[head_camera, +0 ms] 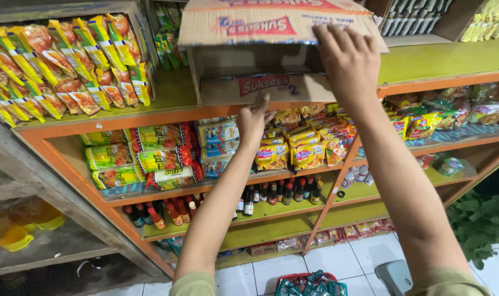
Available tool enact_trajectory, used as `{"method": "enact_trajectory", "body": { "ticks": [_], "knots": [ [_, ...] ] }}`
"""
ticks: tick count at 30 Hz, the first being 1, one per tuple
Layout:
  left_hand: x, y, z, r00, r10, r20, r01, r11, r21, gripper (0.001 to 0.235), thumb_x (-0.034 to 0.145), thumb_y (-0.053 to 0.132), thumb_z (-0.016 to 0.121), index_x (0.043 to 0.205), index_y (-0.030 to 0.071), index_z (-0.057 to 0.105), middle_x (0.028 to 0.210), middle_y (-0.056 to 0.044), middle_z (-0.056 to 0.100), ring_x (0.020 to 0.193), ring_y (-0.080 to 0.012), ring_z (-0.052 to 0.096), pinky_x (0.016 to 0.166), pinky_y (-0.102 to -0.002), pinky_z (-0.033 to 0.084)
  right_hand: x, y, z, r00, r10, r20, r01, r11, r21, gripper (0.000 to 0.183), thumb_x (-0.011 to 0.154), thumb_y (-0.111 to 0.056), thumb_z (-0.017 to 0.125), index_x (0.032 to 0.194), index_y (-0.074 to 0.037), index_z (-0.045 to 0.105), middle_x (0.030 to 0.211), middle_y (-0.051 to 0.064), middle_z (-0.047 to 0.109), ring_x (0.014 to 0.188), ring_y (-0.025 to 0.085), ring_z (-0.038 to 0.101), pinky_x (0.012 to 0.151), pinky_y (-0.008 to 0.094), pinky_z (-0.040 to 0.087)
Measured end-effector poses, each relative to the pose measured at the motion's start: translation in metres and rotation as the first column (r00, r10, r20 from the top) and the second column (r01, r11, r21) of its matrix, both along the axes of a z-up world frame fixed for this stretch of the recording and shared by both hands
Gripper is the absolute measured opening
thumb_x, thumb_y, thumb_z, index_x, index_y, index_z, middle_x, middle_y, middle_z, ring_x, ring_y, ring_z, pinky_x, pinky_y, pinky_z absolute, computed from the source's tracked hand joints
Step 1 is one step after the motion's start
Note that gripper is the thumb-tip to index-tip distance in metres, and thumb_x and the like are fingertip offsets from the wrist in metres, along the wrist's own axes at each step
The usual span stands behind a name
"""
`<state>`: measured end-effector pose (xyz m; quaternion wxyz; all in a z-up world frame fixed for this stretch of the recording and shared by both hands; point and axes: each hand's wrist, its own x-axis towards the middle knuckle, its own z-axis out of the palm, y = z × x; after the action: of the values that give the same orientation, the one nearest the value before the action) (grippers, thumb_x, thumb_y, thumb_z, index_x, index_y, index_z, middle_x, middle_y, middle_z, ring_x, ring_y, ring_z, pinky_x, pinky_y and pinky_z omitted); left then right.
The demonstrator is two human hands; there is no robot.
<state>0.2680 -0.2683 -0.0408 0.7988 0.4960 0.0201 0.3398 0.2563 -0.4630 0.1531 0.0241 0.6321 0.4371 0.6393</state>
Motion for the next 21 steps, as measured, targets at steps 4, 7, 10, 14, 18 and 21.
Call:
{"method": "enact_trajectory", "body": {
  "ticks": [4,7,10,14,18,21],
  "knots": [
    [-0.018,-0.008,0.034,0.950,0.264,0.167,-0.279,0.957,0.078,0.041,0.093,0.022,0.075,0.117,-0.004,0.056,0.098,-0.015,0.075,0.079,-0.0169,0.071,0.061,-0.028,0.062,-0.013,-0.018,0.037,0.982,0.150,-0.115,-0.142,0.987,0.075,0.015,0.112,-0.013,0.068,0.127,-0.009,0.069,0.121,0.008,0.074,0.102,0.028,0.070,0.085,0.040,0.050],
    [-0.030,0.002,0.061,0.904,0.329,0.272,-0.361,0.930,0.075,0.047,0.094,0.012,0.073,0.123,-0.002,0.039,0.105,-0.014,0.071,0.080,-0.0185,0.076,0.060,-0.030,0.065,-0.026,-0.033,0.041,0.965,0.185,-0.186,-0.171,0.981,0.089,0.019,0.111,-0.009,0.065,0.129,-0.008,0.071,0.099,0.010,0.071,0.093,0.031,0.067,0.079,0.041,0.049],
    [-0.036,0.015,0.069,0.890,0.351,0.290,-0.377,0.926,0.035,0.046,0.095,0.003,0.064,0.127,-0.001,0.033,0.107,-0.016,0.066,0.082,-0.0218,0.075,0.067,-0.034,0.063,-0.035,-0.035,0.032,0.963,0.225,-0.146,-0.210,0.971,0.113,0.021,0.109,-0.007,0.065,0.130,-0.007,0.070,0.107,0.009,0.071,0.097,0.030,0.066,0.085,0.041,0.049],
    [-0.039,0.014,0.060,0.870,0.344,0.354,-0.390,0.918,0.067,0.041,0.098,0.000,0.063,0.126,-0.003,0.033,0.105,-0.017,0.066,0.088,-0.0246,0.077,0.072,-0.035,0.064,-0.040,-0.032,0.024,0.966,0.226,-0.125,-0.211,0.970,0.122,0.022,0.109,-0.006,0.067,0.131,-0.006,0.070,0.111,0.008,0.070,0.101,0.029,0.065,0.088,0.041,0.047],
    [-0.044,0.011,0.059,0.866,0.346,0.360,-0.388,0.920,0.050,0.047,0.097,0.001,0.062,0.132,-0.001,0.031,0.109,-0.016,0.065,0.093,-0.0255,0.074,0.075,-0.036,0.064,-0.043,-0.027,0.022,0.968,0.241,-0.070,-0.235,0.968,0.088,0.024,0.108,-0.008,0.068,0.131,-0.007,0.067,0.118,0.010,0.069,0.101,0.030,0.065,0.087,0.040,0.049],
    [-0.048,0.014,0.069,0.753,0.530,0.390,-0.636,0.739,0.222,0.050,0.099,0.005,0.065,0.140,0.002,0.036,0.112,-0.017,0.070,0.100,-0.0279,0.074,0.086,-0.042,0.060,-0.036,-0.030,0.019,0.974,0.166,-0.152,-0.141,0.977,0.159,0.030,0.113,-0.006,0.062,0.143,-0.008,0.063,0.116,0.012,0.069,0.100,0.032,0.066,0.089,0.042,0.050]
  ]
}}
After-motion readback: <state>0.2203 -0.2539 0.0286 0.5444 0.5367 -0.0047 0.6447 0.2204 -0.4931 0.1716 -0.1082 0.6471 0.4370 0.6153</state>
